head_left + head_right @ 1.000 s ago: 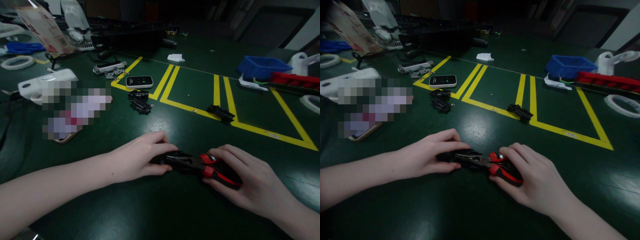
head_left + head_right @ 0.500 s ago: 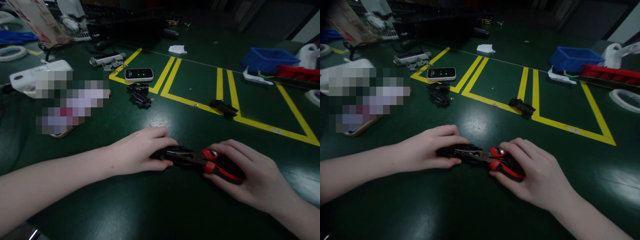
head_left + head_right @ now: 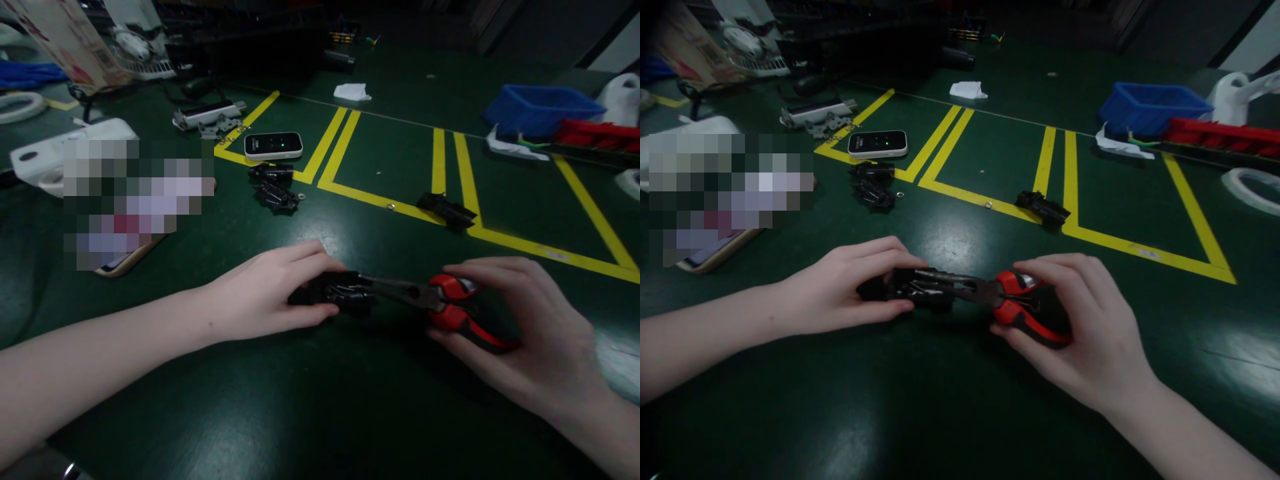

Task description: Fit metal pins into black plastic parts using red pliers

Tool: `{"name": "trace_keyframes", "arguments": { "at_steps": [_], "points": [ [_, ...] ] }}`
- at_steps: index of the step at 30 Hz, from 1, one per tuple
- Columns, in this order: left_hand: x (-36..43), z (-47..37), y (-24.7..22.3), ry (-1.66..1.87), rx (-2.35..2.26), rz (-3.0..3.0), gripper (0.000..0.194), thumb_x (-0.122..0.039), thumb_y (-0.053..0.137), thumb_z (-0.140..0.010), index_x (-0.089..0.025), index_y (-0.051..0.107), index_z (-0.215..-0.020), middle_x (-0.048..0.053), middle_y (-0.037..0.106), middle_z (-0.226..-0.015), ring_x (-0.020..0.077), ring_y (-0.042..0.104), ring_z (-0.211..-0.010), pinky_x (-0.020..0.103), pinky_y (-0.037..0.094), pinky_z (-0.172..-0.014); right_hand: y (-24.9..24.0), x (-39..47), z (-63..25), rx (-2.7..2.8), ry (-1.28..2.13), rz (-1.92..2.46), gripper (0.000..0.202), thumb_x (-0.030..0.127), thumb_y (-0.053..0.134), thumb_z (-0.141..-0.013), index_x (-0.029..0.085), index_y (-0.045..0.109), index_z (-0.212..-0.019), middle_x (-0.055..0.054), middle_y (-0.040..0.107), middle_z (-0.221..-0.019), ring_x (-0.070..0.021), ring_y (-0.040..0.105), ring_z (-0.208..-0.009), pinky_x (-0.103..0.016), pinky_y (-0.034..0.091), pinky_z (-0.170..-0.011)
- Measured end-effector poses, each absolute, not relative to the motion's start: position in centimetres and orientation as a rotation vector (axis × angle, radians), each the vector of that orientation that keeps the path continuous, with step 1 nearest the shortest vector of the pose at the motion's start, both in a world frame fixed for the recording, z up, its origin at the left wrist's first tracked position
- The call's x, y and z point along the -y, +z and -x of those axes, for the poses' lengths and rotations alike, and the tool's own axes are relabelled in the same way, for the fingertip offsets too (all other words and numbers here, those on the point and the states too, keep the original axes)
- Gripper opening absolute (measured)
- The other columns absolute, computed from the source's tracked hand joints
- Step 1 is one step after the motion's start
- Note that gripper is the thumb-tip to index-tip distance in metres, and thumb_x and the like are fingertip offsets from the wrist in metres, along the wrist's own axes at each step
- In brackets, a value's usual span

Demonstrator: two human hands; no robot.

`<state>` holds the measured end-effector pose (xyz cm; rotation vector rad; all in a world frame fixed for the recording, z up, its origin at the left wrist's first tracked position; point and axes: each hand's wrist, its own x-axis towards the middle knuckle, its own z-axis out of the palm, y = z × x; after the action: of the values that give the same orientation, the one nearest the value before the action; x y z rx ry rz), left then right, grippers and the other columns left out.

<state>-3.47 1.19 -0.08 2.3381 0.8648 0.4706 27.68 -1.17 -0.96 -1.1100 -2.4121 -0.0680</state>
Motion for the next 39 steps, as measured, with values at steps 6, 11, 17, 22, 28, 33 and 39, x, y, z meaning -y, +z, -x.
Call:
{"name": "trace_keyframes", "arguments": {
  "at_steps": [6,11,17,22,28,33,39],
  "points": [
    [-1.2,3.8,-0.5,0.526,-0.873,-2.618,0.042,-0.024,0.06,-0.095,-0.013,0.051,-0.135,0.008,0.062,-0.112,0.0165,0.061,-0.094,0.027,0.053,-0.076,-1.2,1.1,-28.2,2.262,-0.011,1.343,0.046,0.043,0.06,-0.09,0.029,0.042,-0.129,-0.011,0.056,-0.114,-0.0335,0.058,-0.1,-0.049,0.051,-0.078],
    [-1.4,4.0,-0.6,0.54,-0.911,-2.75,0.044,-0.026,0.06,-0.095,-0.012,0.051,-0.135,0.009,0.062,-0.113,0.019,0.062,-0.094,0.031,0.054,-0.078,-1.5,1.0,-28.0,2.285,-0.014,1.266,0.049,0.036,0.064,-0.087,0.028,0.041,-0.129,-0.012,0.057,-0.115,-0.0329,0.059,-0.103,-0.05,0.053,-0.081],
    [-1.6,3.9,-0.6,0.491,-0.879,-2.685,0.045,-0.04,0.057,-0.097,-0.013,0.053,-0.134,0.007,0.064,-0.109,0.018,0.062,-0.093,0.03,0.051,-0.078,-1.4,0.8,-27.6,2.435,-0.268,0.947,0.044,0.033,0.063,-0.082,0.02,0.046,-0.12,-0.014,0.061,-0.106,-0.0367,0.061,-0.106,-0.068,0.037,-0.107],
    [-1.5,3.8,-0.2,0.354,-0.846,-2.682,0.042,-0.044,0.056,-0.097,-0.017,0.057,-0.13,0.005,0.063,-0.104,0.017,0.06,-0.087,0.03,0.045,-0.074,-0.9,0.0,-27.2,2.577,-0.333,0.849,0.025,0.021,0.055,-0.086,0.017,0.051,-0.111,-0.014,0.062,-0.108,-0.0304,0.061,-0.102,-0.047,0.053,-0.083],
    [-1.7,3.8,0.0,0.324,-0.838,-2.528,0.039,-0.039,0.058,-0.096,-0.021,0.057,-0.131,0.004,0.063,-0.107,0.0172,0.061,-0.092,0.029,0.046,-0.077,0.3,-1.9,-25.4,2.734,-0.367,0.914,0.017,0.018,0.051,-0.084,0.018,0.051,-0.101,-0.014,0.059,-0.105,-0.0269,0.057,-0.089,-0.039,0.049,-0.067],
    [-2.0,4.0,0.0,0.387,-0.852,-2.348,0.039,-0.028,0.057,-0.096,-0.021,0.055,-0.135,0.006,0.062,-0.118,0.016,0.061,-0.1,0.027,0.051,-0.084,1.3,-3.2,-24.4,2.843,-0.337,0.898,0.009,0.02,0.055,-0.084,0.018,0.049,-0.091,-0.007,0.055,-0.086,-0.0188,0.049,-0.072,-0.031,0.041,-0.058],
    [-1.8,4.1,0.1,0.47,-0.882,-2.287,0.044,-0.018,0.049,-0.096,-0.023,0.05,-0.14,0.008,0.055,-0.134,0.014,0.061,-0.101,0.023,0.054,-0.083,1.4,-3.8,-24.8,2.829,-0.359,0.94,0.007,0.02,0.053,-0.086,0.018,0.047,-0.089,-0.007,0.054,-0.083,-0.019,0.048,-0.074,-0.032,0.042,-0.062]
  ]
}}
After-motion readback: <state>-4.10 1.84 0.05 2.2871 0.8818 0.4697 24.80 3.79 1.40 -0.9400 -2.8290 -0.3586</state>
